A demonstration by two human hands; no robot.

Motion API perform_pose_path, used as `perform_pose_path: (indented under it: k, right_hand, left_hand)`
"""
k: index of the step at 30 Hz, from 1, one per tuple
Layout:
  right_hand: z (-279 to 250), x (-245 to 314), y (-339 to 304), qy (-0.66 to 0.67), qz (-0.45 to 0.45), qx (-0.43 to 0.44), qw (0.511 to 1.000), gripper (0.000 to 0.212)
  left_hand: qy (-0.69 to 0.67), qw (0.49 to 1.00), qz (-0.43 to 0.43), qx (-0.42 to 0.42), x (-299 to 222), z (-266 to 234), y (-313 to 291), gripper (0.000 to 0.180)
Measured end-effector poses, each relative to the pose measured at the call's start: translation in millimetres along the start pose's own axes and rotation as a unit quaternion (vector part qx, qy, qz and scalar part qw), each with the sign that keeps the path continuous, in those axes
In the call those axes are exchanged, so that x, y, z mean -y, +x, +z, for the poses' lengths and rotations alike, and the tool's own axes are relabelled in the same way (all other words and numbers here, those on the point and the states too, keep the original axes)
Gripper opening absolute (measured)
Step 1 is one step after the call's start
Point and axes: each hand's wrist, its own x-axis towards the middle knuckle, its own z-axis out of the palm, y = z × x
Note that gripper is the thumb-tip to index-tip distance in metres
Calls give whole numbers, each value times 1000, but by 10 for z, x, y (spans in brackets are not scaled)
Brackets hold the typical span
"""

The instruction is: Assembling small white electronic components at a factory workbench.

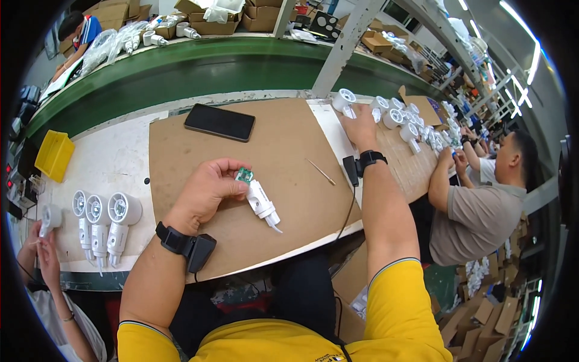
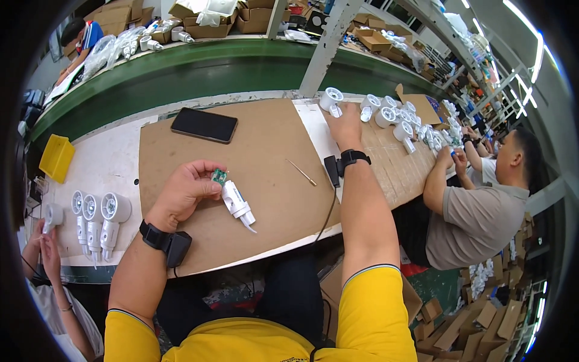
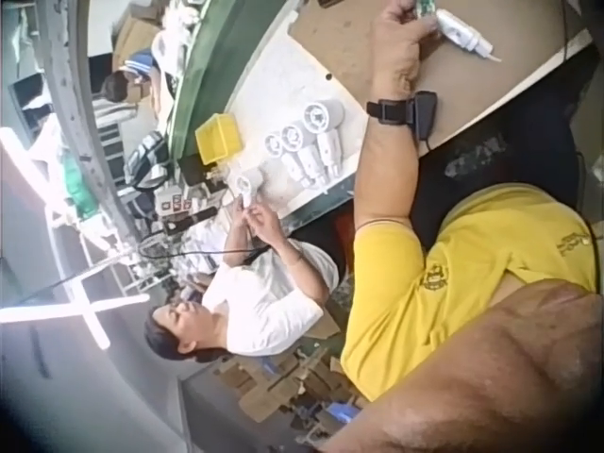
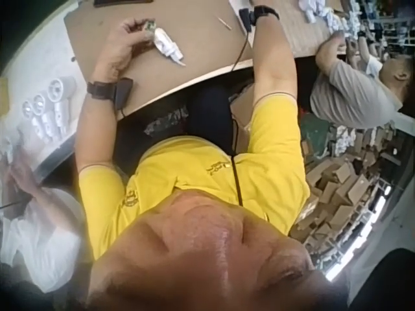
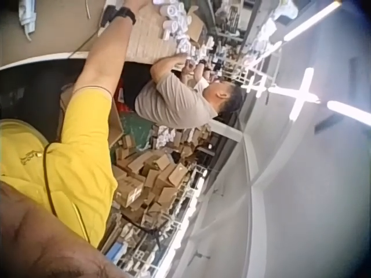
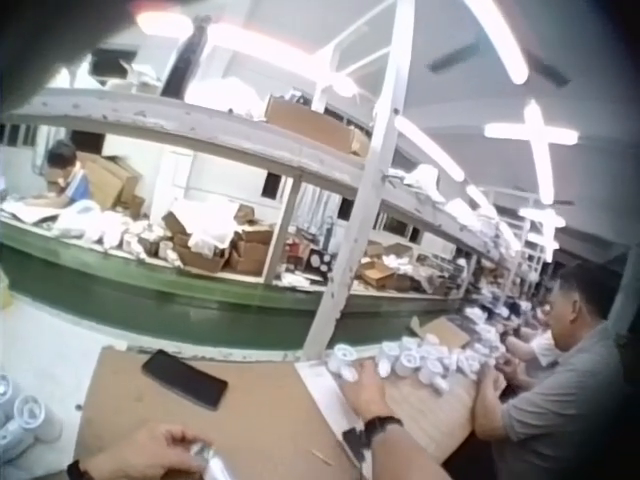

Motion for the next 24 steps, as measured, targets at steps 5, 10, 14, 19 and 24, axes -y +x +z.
perform_pose_path:
  k: [5, 10, 14, 19, 24]
  right_hand:
    - [30, 47, 59, -51, 14, 105, 993, 40]
    - [-409, 472, -293, 101, 42, 92, 990, 31]
    - [-942, 1099, -1197, 195, 44, 133, 971, 28]
    - [-1046, 1260, -1966, 178, -7, 107, 978, 25]
    - [-1197, 1508, -2161, 153, -70, 142, 975, 22]
  left_hand:
    - [-40, 999, 3, 26, 0, -14, -34, 41]
    - [-4, 1000, 12, 29, 1, 44, -9, 43]
    - [49, 997, 43, 41, -20, 13, -63, 40]
    - [110, 987, 102, 57, 18, 2, -65, 37]
    - [101, 983, 131, 75, 18, -50, -86, 35]
